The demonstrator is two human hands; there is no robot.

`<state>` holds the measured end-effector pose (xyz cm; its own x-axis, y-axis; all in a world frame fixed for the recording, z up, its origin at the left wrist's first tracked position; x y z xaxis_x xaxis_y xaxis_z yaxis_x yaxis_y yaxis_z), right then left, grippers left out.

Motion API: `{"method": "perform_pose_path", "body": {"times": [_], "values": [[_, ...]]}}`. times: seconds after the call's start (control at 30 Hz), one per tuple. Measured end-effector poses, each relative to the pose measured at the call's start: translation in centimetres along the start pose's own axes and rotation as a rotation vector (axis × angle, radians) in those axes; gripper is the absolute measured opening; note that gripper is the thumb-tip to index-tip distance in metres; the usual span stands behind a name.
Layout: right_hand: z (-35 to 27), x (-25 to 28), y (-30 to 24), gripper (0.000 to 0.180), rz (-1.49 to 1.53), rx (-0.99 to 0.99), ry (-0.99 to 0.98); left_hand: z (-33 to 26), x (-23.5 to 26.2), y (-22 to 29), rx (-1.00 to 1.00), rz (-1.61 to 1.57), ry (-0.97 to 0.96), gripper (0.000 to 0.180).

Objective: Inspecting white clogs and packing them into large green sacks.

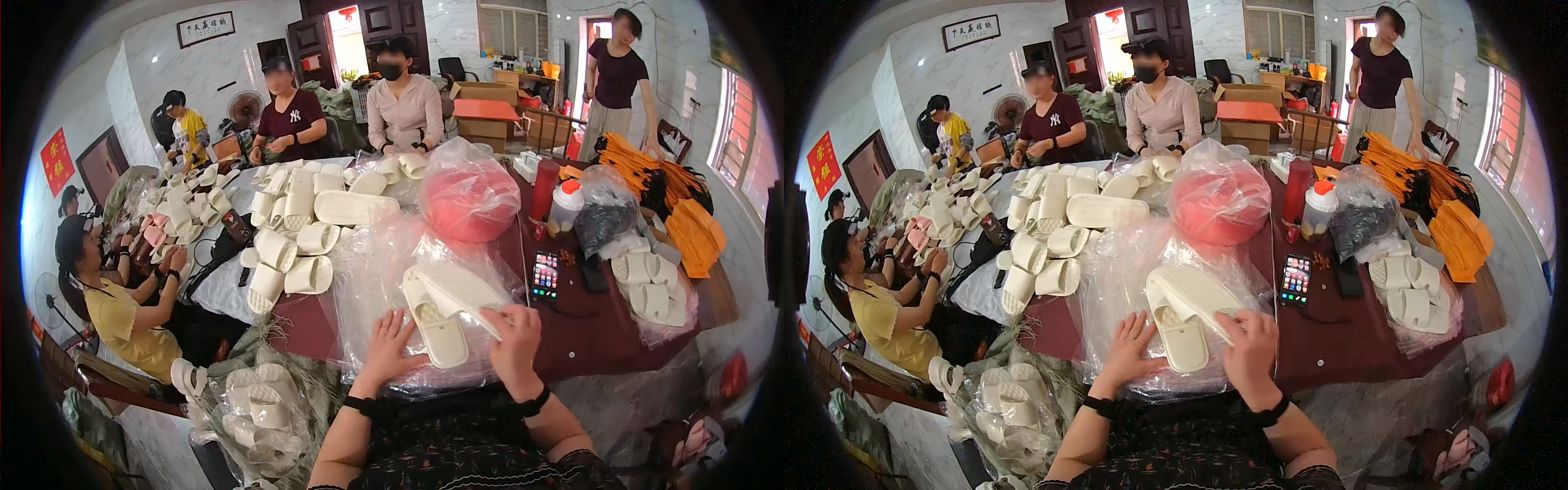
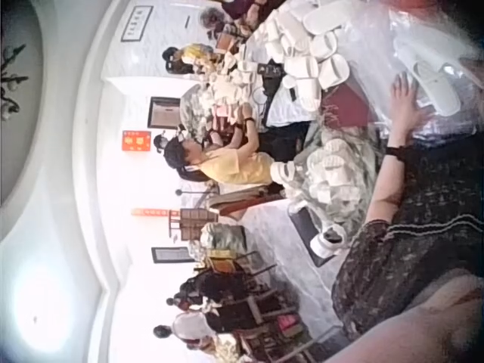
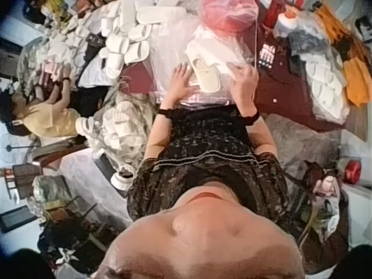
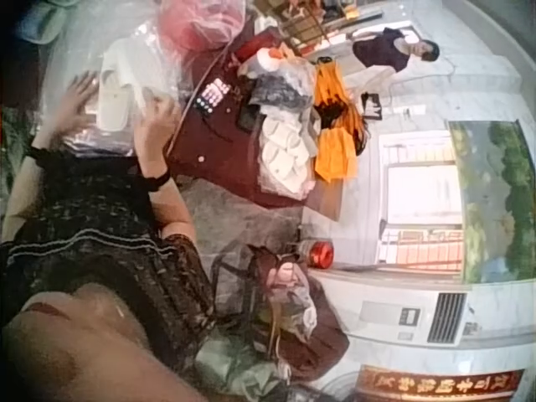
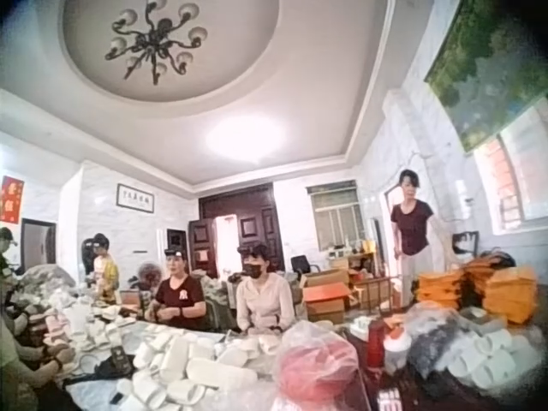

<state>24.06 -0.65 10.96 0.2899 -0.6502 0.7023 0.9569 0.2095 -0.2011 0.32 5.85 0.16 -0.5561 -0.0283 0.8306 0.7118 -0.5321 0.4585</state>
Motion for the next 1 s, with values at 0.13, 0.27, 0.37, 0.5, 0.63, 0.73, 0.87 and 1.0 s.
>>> {"method": "perform_pose_path", "body": {"times": [0.13, 0.27, 0.37, 0.5, 0.63, 0.73, 0.87, 1.0], "values": [[0.5, -2.2, -5.3, 0.049, 0.062, 0.194, -0.065, 0.2, -0.2, -0.2, -0.025, -0.007, 0.015, 0.087], [-1.5, -5.1, -5.2, 0.050, 0.387, 0.186, -0.172, 0.2, 0.0, -0.3, -0.036, -0.028, 0.016, 0.087], [-2.5, -7.0, -3.0, 0.055, 0.591, 0.046, -0.211, 0.1, 0.7, 1.1, -0.051, -0.052, 0.031, 0.088], [-2.2, -7.2, -2.3, 0.054, 0.460, -0.063, -0.221, -0.2, 0.7, 0.3, -0.064, -0.049, 0.043, 0.082], [-1.5, -6.9, -3.4, 0.047, 0.486, -0.068, -0.416, -0.2, 0.9, 0.6, -0.124, -0.142, 0.094, 0.074], [-0.3, -6.0, -6.1, 0.039, 0.396, 0.110, -0.282, -0.2, -0.3, -0.8, -0.111, -0.099, 0.127, 0.071], [-0.5, -5.1, -10.4, 0.047, 0.207, 0.362, -0.187, -0.1, -1.4, -1.6, 0.006, -0.179, -0.030, 0.058], [-4.1, -6.7, -13.2, 0.064, 0.164, 0.569, -0.418, -0.3, -2.0, -1.8, -0.149, 0.119, 0.134, 0.058]]}}
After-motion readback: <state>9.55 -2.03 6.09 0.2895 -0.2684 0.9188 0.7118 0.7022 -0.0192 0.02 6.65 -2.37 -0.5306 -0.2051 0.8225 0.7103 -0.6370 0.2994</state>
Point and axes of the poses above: each hand's wrist, its own z-axis towards the middle knuckle, its own x-axis out of the back of the hand, y = z × x, the point moved 4 cm from there along z, towards the middle knuckle, and after that the axes turned 11 degrees about -z, right-handed, at the moved point
